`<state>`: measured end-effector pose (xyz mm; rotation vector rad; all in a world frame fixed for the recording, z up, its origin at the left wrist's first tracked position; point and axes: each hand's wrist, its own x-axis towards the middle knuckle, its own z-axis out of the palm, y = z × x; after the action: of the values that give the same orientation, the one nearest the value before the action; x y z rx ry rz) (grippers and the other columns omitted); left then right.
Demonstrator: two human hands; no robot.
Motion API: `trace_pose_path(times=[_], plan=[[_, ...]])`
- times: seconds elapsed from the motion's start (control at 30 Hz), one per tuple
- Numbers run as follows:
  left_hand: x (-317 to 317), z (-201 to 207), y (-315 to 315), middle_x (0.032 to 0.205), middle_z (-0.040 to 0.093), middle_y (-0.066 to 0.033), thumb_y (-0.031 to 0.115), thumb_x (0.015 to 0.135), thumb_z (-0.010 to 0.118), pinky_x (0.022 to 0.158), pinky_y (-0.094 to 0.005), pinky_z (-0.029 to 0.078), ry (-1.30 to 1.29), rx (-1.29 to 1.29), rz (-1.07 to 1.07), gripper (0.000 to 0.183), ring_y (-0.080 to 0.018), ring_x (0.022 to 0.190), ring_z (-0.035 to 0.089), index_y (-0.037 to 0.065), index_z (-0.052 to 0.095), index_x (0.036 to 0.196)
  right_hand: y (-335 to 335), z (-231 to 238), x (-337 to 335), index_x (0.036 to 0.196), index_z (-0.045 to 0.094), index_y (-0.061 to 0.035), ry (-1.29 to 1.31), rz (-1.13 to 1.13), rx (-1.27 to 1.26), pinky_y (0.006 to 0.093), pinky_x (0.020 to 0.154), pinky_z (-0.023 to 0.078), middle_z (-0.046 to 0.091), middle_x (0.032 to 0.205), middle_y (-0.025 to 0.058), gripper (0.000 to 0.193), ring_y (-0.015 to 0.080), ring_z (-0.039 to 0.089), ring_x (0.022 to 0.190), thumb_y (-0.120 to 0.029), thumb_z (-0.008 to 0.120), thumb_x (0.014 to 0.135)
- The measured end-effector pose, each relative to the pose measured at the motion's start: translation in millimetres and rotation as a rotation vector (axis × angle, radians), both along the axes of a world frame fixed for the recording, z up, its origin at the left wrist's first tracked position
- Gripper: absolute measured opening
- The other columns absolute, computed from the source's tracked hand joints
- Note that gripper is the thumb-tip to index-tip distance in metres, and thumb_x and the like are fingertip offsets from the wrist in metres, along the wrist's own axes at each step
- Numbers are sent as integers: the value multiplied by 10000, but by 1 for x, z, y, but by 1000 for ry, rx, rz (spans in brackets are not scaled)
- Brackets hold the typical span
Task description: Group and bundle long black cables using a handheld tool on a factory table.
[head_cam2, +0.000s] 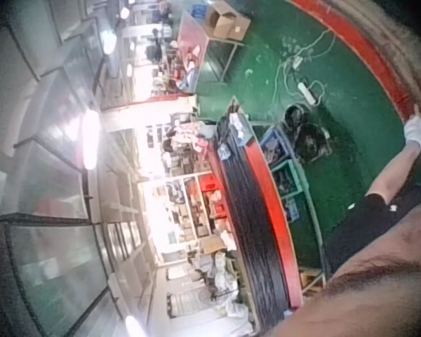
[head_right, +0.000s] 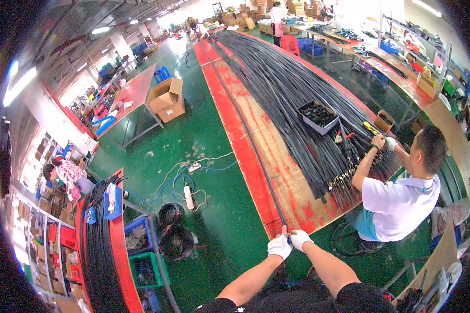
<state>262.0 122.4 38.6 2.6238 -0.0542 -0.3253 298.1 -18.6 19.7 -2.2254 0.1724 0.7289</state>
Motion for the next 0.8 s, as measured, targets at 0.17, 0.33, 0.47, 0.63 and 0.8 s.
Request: trace_pose_path(times=[0.17, 0.33, 0.47, 0.63, 0.8], plan=[[3, 8, 1, 1035, 718, -218, 359, 937, 645, 812, -501, 571, 33, 41, -44, 783, -397, 897, 726, 57, 389, 1612, -8, -12, -26, 1112, 760, -7, -53, 44, -63, 466, 952, 541, 731, 1136, 280, 395, 429, 703, 1101, -343, 586, 996], [-7, 16, 13, 1106, 711, -211, 300, 910, 680, 848, -493, 573, 121, 77, -80, 804, -388, 938, 728, 64, 382, 1619, -7, -12, -69, 1157, 756, -24, -30, 87, -48, 467, 973, 536, 734, 1164, 263, 423, 424, 692, 1137, -384, 595, 1005], [-11, 10, 15, 1126, 711, -200, 245, 925, 616, 892, -480, 571, 140, 108, -70, 766, -382, 992, 728, 92, 368, 1633, -7, -4, -102, 1194, 754, -32, 72, -7, 13, 452, 997, 534, 739, 1181, 253, 434, 398, 693, 1168, -393, 604, 1007], [-15, 5, 2, 1099, 710, -207, 281, 871, 665, 866, -480, 580, 123, 120, -52, 867, -389, 965, 732, 107, 331, 1653, -21, -6, -116, 1152, 758, -18, -3, -3, -20, 443, 949, 544, 754, 1118, 241, 426, 387, 713, 1098, -390, 612, 1004], [-19, 6, -20, 1105, 716, -209, 279, 901, 638, 861, -484, 580, 55, 142, -15, 790, -390, 970, 735, 88, 383, 1624, -40, -9, -116, 1113, 754, 5, -55, 17, -13, 418, 861, 556, 772, 993, 200, 423, 340, 742, 957, -376, 606, 1008]])
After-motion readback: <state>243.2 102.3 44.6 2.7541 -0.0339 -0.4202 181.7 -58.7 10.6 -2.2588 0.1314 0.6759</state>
